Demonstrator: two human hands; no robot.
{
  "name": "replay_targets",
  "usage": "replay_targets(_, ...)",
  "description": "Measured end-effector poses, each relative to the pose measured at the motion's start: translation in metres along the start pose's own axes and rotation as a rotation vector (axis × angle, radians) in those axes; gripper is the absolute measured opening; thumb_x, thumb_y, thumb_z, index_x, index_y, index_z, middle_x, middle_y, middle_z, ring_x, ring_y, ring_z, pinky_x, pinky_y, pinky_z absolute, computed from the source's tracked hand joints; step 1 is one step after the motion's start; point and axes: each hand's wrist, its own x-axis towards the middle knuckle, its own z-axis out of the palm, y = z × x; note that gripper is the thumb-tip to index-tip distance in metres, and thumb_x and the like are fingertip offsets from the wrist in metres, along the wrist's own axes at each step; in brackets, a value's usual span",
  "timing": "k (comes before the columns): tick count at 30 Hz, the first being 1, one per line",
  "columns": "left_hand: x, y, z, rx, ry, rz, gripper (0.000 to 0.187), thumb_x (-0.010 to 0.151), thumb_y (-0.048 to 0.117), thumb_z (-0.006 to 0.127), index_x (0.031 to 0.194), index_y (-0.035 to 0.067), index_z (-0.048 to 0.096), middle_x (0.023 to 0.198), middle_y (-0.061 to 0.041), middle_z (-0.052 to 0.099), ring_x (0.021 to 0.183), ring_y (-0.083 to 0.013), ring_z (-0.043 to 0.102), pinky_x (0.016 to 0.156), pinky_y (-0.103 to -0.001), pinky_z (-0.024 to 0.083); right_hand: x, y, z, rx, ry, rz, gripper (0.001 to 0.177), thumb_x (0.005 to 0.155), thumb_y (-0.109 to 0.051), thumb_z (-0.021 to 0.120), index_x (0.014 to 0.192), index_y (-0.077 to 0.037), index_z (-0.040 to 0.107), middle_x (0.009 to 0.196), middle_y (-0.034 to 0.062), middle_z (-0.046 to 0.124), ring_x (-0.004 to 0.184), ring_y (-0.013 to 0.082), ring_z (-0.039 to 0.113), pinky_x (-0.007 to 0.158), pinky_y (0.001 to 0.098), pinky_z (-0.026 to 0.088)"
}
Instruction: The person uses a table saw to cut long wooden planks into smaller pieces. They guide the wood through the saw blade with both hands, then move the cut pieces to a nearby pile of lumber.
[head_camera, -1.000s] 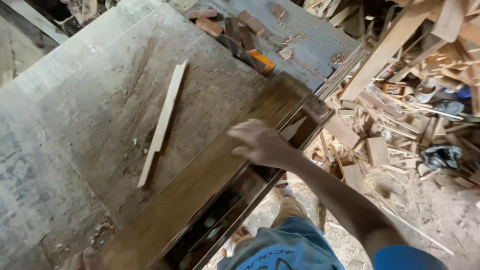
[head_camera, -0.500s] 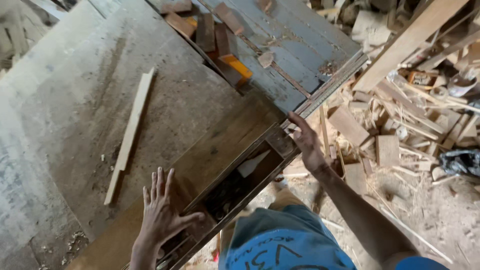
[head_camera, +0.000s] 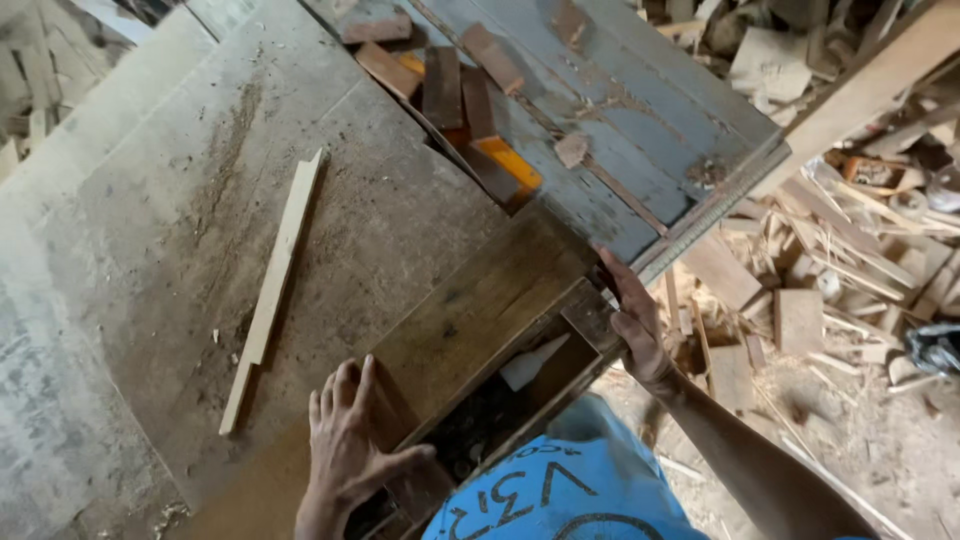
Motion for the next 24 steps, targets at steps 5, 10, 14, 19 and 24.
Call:
replay_targets(5, -0.004, -0.006, 0.018, 0.029, -0.003, 0.001, 0.14, 0.05, 0.091, 0.073, 0.16, 0.018, 0.025, 0.156, -0.013, 0.031, 0.148, -0.0351, 0.025, 0.119, -0.062, 0.011, -0.003, -0.013, 0.007, 0.007, 0.02, 0.011, 0.069, 0.102, -0.047, 0.051, 0.155, -0.008, 0.032, 0.162, 0.0206, 0.031, 0.155, 0.038, 0.025, 0.13, 0.0593, 0.023)
replay_targets(10, -0.005, -0.001, 0.017, -0.02, 0.021, -0.011, 0.136, 0.052, 0.088, 0.071, 0.159, 0.018, 0.027, 0.157, -0.013, 0.032, 0.149, -0.0338, 0.025, 0.119, -0.063, 0.011, -0.01, 0.019, -0.001, -0.103, 0.154, -0.09, 0.076, 0.1, -0.059, 0.053, 0.149, -0.002, 0.041, 0.152, 0.0223, 0.047, 0.146, 0.0348, 0.044, 0.125, 0.055, 0.031)
replay_targets(14, -0.002, -0.003, 0.018, -0.009, 0.055, 0.01, 0.137, 0.049, 0.09, 0.072, 0.157, 0.017, 0.031, 0.154, -0.014, 0.035, 0.145, -0.0352, 0.03, 0.117, -0.063, 0.016, -0.007, 0.009, 0.002, -0.061, 0.194, -0.003, 0.078, 0.095, -0.058, 0.056, 0.148, -0.001, 0.044, 0.152, 0.0189, 0.048, 0.146, 0.0339, 0.043, 0.122, 0.0515, 0.034)
replay_targets(19, -0.006, 0.0, 0.017, -0.045, 0.02, -0.023, 0.136, 0.051, 0.084, 0.076, 0.159, 0.018, 0.026, 0.159, -0.015, 0.029, 0.151, -0.0346, 0.021, 0.12, -0.063, 0.008, -0.007, 0.006, 0.008, 0.079, 0.198, 0.025, 0.071, 0.091, -0.053, 0.06, 0.137, 0.0, 0.049, 0.138, 0.0174, 0.058, 0.126, 0.0283, 0.059, 0.103, 0.0399, 0.051)
replay_targets(24, -0.006, -0.003, 0.021, -0.003, 0.039, -0.022, 0.137, 0.051, 0.086, 0.075, 0.159, 0.019, 0.026, 0.159, -0.013, 0.029, 0.149, -0.0342, 0.023, 0.118, -0.067, 0.012, -0.006, 0.009, 0.005, -0.01, 0.228, 0.038, 0.069, 0.089, -0.054, 0.057, 0.13, 0.001, 0.053, 0.133, 0.0174, 0.061, 0.123, 0.0276, 0.061, 0.1, 0.0391, 0.053)
